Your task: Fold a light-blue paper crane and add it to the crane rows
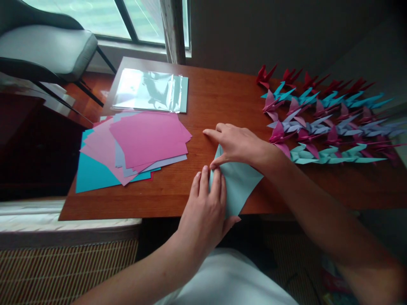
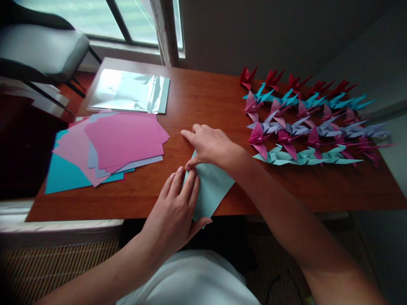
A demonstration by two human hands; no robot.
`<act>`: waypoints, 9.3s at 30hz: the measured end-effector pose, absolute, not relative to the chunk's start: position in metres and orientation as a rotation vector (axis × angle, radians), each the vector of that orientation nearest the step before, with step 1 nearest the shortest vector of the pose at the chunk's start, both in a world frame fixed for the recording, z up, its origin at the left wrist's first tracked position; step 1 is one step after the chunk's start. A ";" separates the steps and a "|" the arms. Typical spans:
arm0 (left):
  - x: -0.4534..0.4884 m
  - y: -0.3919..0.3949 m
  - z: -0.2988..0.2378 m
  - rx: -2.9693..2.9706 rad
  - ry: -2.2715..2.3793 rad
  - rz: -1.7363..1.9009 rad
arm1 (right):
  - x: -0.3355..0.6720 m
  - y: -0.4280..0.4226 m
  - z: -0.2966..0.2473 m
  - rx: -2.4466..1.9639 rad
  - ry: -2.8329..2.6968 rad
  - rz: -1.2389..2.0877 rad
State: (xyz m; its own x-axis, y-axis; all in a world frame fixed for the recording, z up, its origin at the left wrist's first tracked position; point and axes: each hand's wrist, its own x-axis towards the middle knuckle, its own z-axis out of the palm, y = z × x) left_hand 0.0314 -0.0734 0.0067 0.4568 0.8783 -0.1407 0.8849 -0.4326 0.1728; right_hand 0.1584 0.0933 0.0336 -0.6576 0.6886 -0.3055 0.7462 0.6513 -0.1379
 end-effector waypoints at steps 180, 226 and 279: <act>-0.007 -0.033 -0.012 2.810 1.269 0.171 | 0.213 -0.010 -0.013 2.045 3.062 -0.767; -0.006 -0.037 -0.016 2.805 1.279 0.231 | 0.185 0.068 -0.023 2.022 2.888 -0.633; -0.007 -0.041 -0.025 2.718 1.362 0.433 | 0.177 -0.033 0.000 1.866 3.104 -0.471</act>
State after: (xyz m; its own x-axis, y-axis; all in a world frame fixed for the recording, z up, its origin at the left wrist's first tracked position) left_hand -0.0069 -0.0410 -0.0248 0.5675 0.7939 0.2181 0.7740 -0.6048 0.1874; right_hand 0.1773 -0.0327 -0.0001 -0.3838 0.8760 0.2922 0.7499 0.4803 -0.4550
